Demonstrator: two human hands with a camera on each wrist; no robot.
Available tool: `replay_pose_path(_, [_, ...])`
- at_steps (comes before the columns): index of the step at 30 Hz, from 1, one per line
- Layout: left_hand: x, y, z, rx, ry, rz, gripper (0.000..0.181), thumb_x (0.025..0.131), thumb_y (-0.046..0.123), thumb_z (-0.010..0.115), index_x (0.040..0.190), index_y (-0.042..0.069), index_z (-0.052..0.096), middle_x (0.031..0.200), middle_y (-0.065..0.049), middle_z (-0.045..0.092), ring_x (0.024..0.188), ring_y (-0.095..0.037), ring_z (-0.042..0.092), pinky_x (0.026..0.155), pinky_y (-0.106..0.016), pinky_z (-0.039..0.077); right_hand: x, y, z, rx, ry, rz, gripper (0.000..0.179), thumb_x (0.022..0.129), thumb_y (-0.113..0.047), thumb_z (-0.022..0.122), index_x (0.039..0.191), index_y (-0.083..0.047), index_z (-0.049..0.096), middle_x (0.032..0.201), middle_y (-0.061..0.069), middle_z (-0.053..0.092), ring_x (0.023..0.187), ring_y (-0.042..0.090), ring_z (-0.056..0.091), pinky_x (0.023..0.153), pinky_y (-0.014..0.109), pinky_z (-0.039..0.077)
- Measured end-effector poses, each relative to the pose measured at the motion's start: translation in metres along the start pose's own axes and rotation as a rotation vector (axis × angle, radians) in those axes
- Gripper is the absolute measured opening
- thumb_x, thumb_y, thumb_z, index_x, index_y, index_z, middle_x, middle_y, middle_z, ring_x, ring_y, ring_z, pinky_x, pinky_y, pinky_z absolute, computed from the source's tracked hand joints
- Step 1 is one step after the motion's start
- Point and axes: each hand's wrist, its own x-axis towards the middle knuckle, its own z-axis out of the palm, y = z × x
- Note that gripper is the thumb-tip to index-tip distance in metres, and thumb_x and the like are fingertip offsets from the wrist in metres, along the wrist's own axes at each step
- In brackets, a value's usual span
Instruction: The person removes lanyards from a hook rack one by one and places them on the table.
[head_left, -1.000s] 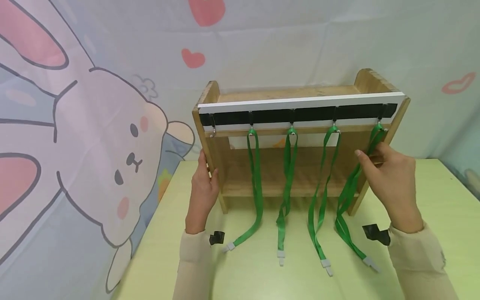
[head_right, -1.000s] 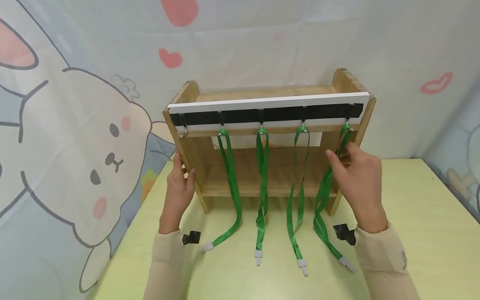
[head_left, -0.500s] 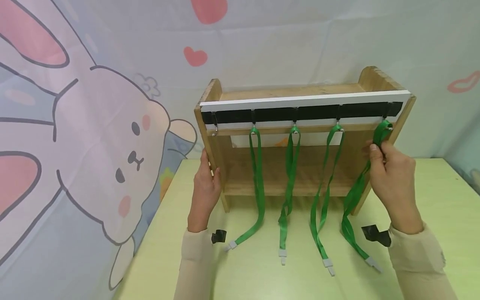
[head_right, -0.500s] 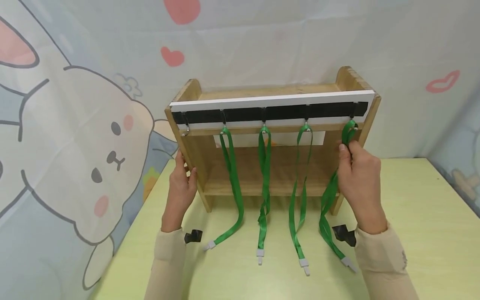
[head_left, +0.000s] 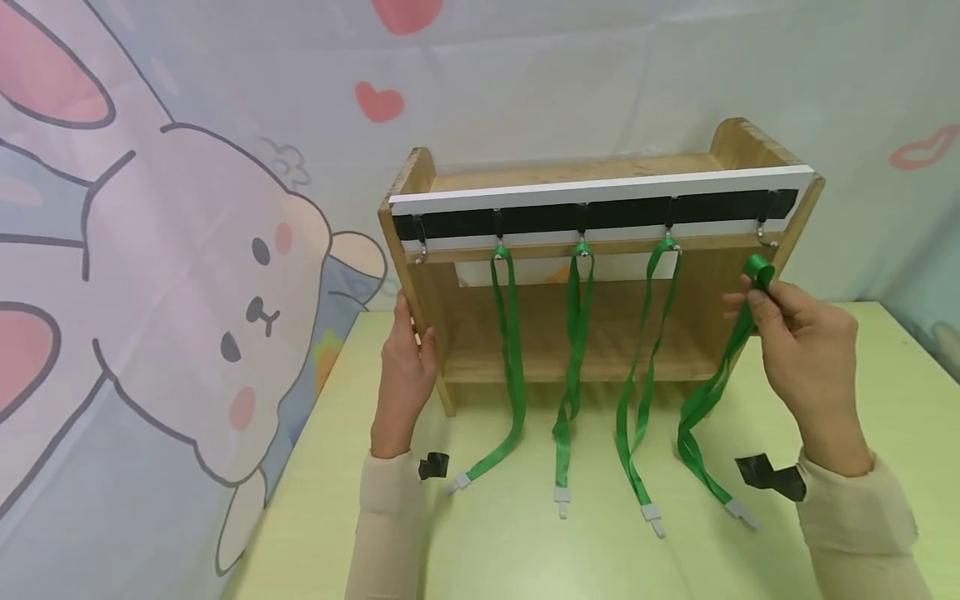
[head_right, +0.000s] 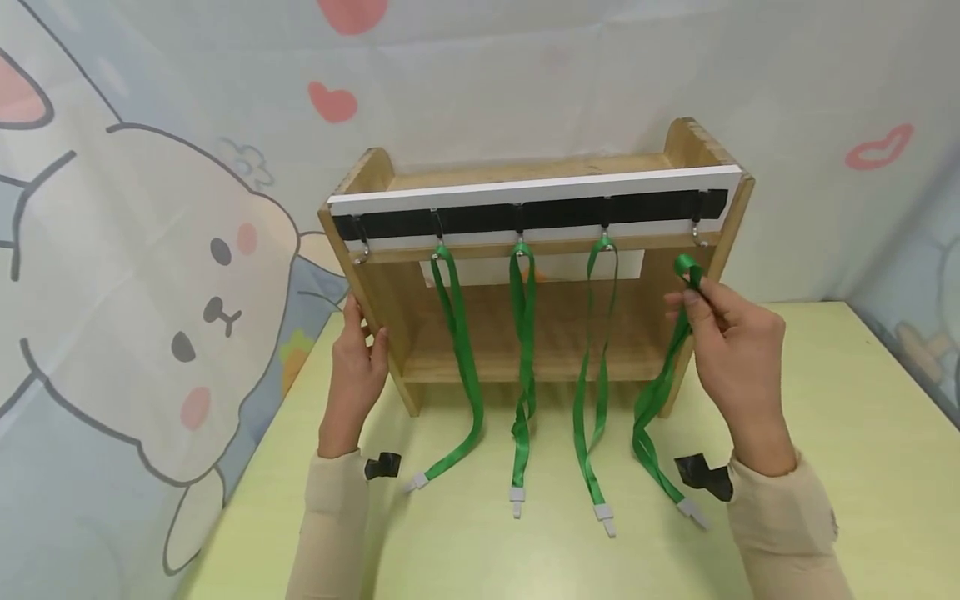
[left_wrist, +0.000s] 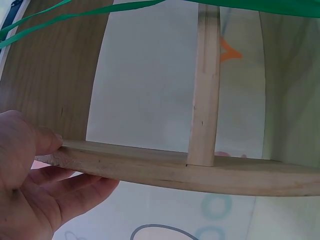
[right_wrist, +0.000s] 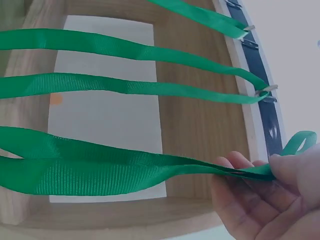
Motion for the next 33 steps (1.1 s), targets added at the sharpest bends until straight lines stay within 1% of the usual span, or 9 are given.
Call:
replay_pose_path(4, [0.0,-0.001,0.0,0.0,0.002,-0.001,0.06,0.102,-0.005,0.052,0.153,-0.002,0.022,0.142,-0.03,0.047,0.124,-0.046,0.056,0.087,-0.055,0.055,-0.003,0.002,-0.008,0.036,-0.017,0.037,0.021,0.101,-0.002,0.06,0.113,0.011,0.07,0.085,-0.015,0.072,0.077,0.0,0.071,0.078,0.011,0.053])
replay_pose_path(11, [0.0,-0.002,0.002,-0.004,0.003,0.003,0.059,0.102,-0.004,0.052,0.153,-0.002,0.022,0.141,-0.03,0.048,0.123,-0.047,0.057,0.086,-0.056,0.056,-0.009,0.012,-0.02,0.218,-0.076,0.124,0.02,0.099,0.0,0.062,0.111,0.015,0.068,0.088,-0.001,0.075,0.078,0.008,0.073,0.073,0.017,0.057])
replay_pose_path(15, [-0.001,-0.003,0.003,-0.008,0.008,0.004,0.06,0.102,-0.004,0.053,0.153,-0.003,0.022,0.141,-0.031,0.047,0.122,-0.047,0.057,0.086,-0.056,0.056,-0.013,0.016,-0.028,0.229,-0.104,0.156,0.019,0.1,-0.002,0.061,0.111,0.012,0.067,0.082,-0.001,0.075,0.073,0.008,0.073,0.068,0.018,0.058])
replay_pose_path(17, [-0.001,-0.003,0.003,-0.006,0.01,0.005,0.06,0.102,-0.004,0.053,0.153,-0.003,0.022,0.141,-0.031,0.048,0.122,-0.047,0.057,0.086,-0.056,0.055,-0.015,0.018,-0.032,0.273,-0.112,0.176,0.019,0.1,-0.002,0.061,0.111,0.012,0.066,0.081,0.001,0.074,0.07,0.009,0.073,0.066,0.019,0.058])
replay_pose_path(21, [0.0,-0.003,0.002,0.009,0.009,0.0,0.059,0.103,-0.002,0.052,0.154,-0.005,0.021,0.141,-0.031,0.047,0.122,-0.047,0.057,0.089,-0.055,0.055,-0.019,0.021,-0.036,0.329,-0.126,0.204,0.019,0.1,-0.004,0.061,0.113,0.008,0.067,0.079,0.004,0.073,0.069,0.011,0.072,0.063,0.02,0.059])
replay_pose_path(24, [0.001,-0.002,0.002,0.017,0.005,-0.004,0.059,0.104,0.0,0.051,0.154,-0.006,0.021,0.142,-0.032,0.046,0.123,-0.046,0.056,0.092,-0.054,0.054,-0.023,0.023,-0.039,0.335,-0.139,0.225,0.017,0.1,-0.005,0.06,0.112,0.005,0.069,0.079,0.004,0.073,0.068,0.011,0.072,0.061,0.021,0.059])
replay_pose_path(28, [0.0,-0.002,0.002,0.014,0.005,-0.011,0.058,0.104,0.0,0.052,0.153,-0.007,0.021,0.141,-0.032,0.047,0.123,-0.047,0.056,0.091,-0.055,0.054,-0.03,0.027,-0.042,0.357,-0.16,0.252,0.015,0.101,-0.005,0.06,0.109,0.003,0.07,0.079,0.004,0.073,0.066,0.012,0.072,0.058,0.023,0.059])
replay_pose_path(33, [-0.001,-0.003,0.003,-0.001,0.014,0.004,0.058,0.104,0.0,0.052,0.153,-0.007,0.022,0.141,-0.032,0.047,0.123,-0.046,0.056,0.09,-0.056,0.054,-0.04,0.035,-0.046,0.336,-0.19,0.268,0.013,0.101,-0.004,0.06,0.107,0.0,0.071,0.079,0.004,0.073,0.066,0.012,0.071,0.056,0.024,0.059])
